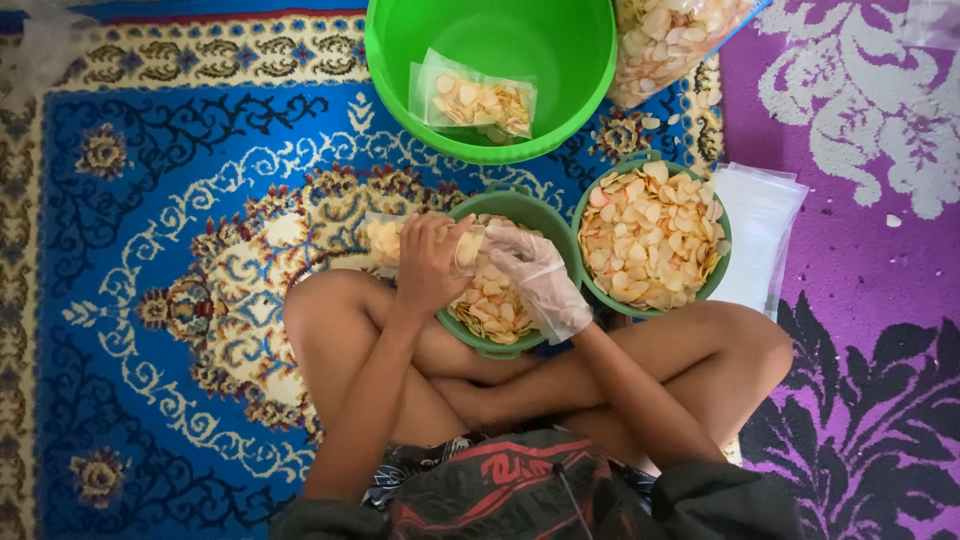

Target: The person is manually packing chips from a bowl into small plastic bags.

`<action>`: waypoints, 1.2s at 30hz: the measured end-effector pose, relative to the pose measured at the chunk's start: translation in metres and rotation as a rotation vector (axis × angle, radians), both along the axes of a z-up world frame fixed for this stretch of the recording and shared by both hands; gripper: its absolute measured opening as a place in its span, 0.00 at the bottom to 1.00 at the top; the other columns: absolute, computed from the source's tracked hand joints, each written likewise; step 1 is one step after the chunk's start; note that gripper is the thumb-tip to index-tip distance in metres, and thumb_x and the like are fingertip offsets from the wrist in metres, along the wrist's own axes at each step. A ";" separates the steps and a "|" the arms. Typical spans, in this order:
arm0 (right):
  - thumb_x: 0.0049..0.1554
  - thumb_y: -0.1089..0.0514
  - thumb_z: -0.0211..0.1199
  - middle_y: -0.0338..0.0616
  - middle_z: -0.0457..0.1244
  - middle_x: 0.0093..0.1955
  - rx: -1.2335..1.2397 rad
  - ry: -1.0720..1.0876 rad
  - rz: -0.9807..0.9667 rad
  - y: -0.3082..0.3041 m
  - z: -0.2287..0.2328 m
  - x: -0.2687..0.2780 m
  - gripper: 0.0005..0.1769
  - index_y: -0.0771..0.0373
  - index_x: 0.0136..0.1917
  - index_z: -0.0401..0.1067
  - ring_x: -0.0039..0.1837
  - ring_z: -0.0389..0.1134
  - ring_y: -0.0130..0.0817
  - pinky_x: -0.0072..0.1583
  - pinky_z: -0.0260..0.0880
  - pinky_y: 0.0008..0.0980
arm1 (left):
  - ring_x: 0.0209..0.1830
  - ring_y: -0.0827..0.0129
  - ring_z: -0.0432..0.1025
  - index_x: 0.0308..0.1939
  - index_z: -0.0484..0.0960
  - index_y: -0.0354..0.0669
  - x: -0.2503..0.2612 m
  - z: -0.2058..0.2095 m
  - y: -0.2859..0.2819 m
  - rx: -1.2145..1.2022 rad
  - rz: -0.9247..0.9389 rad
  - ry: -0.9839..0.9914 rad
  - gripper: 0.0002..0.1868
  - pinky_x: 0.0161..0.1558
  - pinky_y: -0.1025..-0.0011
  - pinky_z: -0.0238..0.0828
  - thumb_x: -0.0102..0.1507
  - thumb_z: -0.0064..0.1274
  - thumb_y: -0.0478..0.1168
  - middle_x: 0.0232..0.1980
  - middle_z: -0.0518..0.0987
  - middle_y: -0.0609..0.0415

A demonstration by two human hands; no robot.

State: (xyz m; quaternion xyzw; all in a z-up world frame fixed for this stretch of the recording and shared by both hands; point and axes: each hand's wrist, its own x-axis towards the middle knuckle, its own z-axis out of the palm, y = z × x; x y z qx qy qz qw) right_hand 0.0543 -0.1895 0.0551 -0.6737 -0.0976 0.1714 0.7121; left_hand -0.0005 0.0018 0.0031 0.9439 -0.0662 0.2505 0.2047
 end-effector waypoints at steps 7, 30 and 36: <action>0.55 0.66 0.66 0.43 0.72 0.52 -0.117 -0.155 0.024 -0.008 0.014 0.006 0.20 0.57 0.61 0.78 0.56 0.72 0.31 0.58 0.74 0.33 | 0.61 0.52 0.67 0.74 0.74 0.52 0.001 0.013 0.004 -0.145 -0.018 -0.061 0.40 0.69 0.43 0.60 0.60 0.68 0.55 0.56 0.70 0.48; 0.48 0.37 0.60 0.42 0.67 0.50 -1.114 -0.422 0.509 -0.020 -0.032 0.015 0.24 0.40 0.58 0.73 0.53 0.74 0.48 0.55 0.76 0.47 | 0.57 0.48 0.70 0.75 0.68 0.37 -0.013 0.012 0.007 -0.576 0.058 -0.361 0.52 0.65 0.48 0.64 0.54 0.76 0.55 0.62 0.68 0.40; 0.54 0.39 0.62 0.40 0.72 0.46 -1.077 -0.409 0.540 -0.014 -0.020 0.007 0.18 0.40 0.55 0.78 0.51 0.76 0.39 0.51 0.75 0.35 | 0.62 0.46 0.69 0.79 0.63 0.34 -0.011 -0.001 0.009 -0.577 0.115 -0.365 0.59 0.68 0.46 0.61 0.52 0.78 0.54 0.62 0.68 0.38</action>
